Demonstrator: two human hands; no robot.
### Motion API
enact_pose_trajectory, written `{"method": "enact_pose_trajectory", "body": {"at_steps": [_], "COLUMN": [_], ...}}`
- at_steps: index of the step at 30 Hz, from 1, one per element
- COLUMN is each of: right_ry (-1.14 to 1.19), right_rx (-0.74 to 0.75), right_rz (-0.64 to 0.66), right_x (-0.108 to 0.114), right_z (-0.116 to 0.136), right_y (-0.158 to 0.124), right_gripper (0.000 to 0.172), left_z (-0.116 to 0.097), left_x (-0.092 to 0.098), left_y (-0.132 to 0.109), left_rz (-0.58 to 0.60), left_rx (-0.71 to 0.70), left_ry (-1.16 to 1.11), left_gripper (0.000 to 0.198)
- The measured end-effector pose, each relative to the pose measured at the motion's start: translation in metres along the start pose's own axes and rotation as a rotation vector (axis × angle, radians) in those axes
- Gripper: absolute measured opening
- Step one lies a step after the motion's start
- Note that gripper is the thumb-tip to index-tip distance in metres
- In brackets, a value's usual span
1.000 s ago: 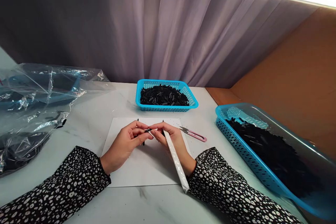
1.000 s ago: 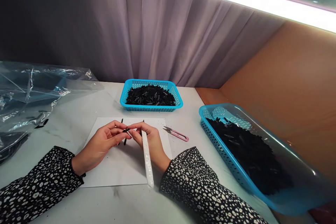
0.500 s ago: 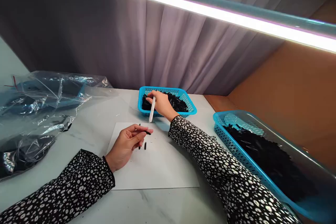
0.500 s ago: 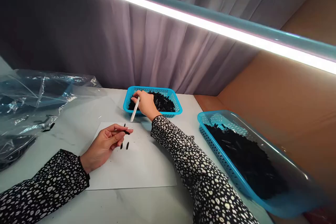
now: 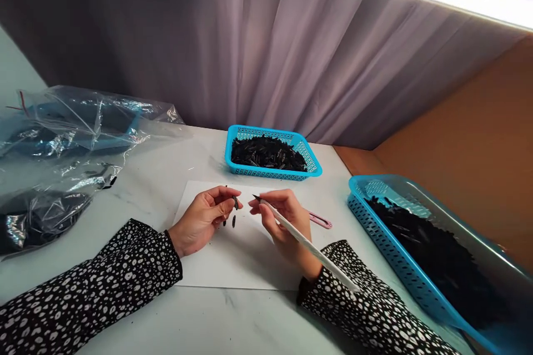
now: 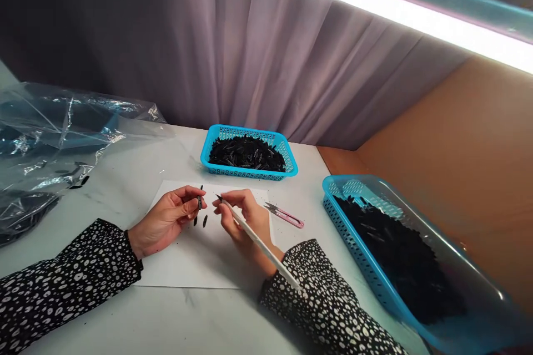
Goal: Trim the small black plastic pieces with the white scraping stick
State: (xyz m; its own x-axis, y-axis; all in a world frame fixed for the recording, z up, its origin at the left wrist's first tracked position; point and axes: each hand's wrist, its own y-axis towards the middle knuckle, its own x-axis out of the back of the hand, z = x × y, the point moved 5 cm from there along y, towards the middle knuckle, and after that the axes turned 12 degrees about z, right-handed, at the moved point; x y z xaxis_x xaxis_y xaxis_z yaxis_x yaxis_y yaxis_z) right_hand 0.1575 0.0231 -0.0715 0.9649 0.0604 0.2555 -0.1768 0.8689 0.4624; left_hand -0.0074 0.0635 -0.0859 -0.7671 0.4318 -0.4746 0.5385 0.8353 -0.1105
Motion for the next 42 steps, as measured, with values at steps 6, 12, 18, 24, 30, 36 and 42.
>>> {"method": "enact_pose_trajectory", "body": {"at_steps": [6,12,18,24,30,36,42], "right_ry": [-0.183,-0.287,-0.307,-0.347,-0.611,-0.834,-0.695], "right_rx": [0.277,0.405,0.435,0.474,0.658,0.780,0.541], "right_rz": [0.061,0.119,0.128,0.138,0.194,0.179,0.054], "right_x": [-0.004,-0.004,-0.005,-0.007,-0.008,-0.014,-0.009], "right_z": [0.015,0.023,0.019,0.019,0.032,0.039,0.028], "right_y": [-0.003,-0.005,-0.005,-0.004,-0.003,-0.009,-0.008], "right_gripper": [0.011,0.010,0.008,0.006,0.012,0.025,0.024], "left_z": [-0.001,-0.002,0.000,0.001,0.001,0.003,-0.001], "left_x": [-0.003,-0.004,-0.003,-0.004,-0.004,-0.008,-0.016], "left_y": [0.001,0.004,0.004,0.003,0.001,-0.001,-0.003], "left_rz": [0.028,0.042,0.053,0.072,0.084,0.098,0.089], "left_rx": [-0.001,0.000,0.012,0.030,0.055,0.095,0.030], "left_ry": [0.023,0.015,0.007,-0.008,-0.036,-0.069,-0.052], "left_gripper": [0.035,0.035,0.033,0.031,0.031,0.032,0.029]}}
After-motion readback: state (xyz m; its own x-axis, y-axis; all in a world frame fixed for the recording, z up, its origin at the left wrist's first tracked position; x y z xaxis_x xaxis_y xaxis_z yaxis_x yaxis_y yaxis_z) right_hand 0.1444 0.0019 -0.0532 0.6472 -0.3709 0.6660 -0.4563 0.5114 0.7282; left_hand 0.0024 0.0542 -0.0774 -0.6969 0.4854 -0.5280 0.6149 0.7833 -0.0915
